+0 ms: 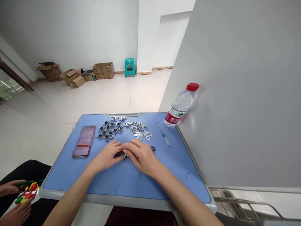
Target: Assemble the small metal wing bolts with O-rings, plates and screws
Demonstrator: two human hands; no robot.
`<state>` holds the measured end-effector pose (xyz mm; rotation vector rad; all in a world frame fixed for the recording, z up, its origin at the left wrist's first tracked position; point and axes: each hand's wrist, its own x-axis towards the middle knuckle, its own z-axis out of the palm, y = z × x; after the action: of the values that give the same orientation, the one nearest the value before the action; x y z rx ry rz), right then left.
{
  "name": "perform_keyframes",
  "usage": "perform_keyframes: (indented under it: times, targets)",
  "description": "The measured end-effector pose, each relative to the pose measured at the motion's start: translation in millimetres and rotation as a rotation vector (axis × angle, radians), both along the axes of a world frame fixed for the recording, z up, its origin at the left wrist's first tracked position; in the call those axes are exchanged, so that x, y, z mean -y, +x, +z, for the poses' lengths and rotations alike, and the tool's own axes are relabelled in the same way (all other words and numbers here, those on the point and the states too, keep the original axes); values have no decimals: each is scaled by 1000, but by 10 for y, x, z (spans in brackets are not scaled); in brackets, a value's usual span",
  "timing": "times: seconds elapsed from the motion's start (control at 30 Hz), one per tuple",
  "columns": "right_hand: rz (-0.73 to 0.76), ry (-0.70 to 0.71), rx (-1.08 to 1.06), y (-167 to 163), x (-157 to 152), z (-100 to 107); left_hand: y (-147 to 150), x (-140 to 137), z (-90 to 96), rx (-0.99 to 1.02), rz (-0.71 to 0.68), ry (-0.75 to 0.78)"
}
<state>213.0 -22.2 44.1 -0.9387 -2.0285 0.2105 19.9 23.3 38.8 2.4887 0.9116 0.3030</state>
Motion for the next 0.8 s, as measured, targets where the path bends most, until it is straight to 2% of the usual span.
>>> perform_keyframes:
  times: [0.3, 0.53, 0.8]
  targets:
    - [-25, -3, -60, 27, -65, -86, -15, -19, 51, 22, 51, -40]
    - [20, -88, -91, 49, -37, 20, -37, -38, 21, 38, 9, -74]
    - [32, -66, -79, 48, -24, 33, -33, -31, 12, 55, -31, -123]
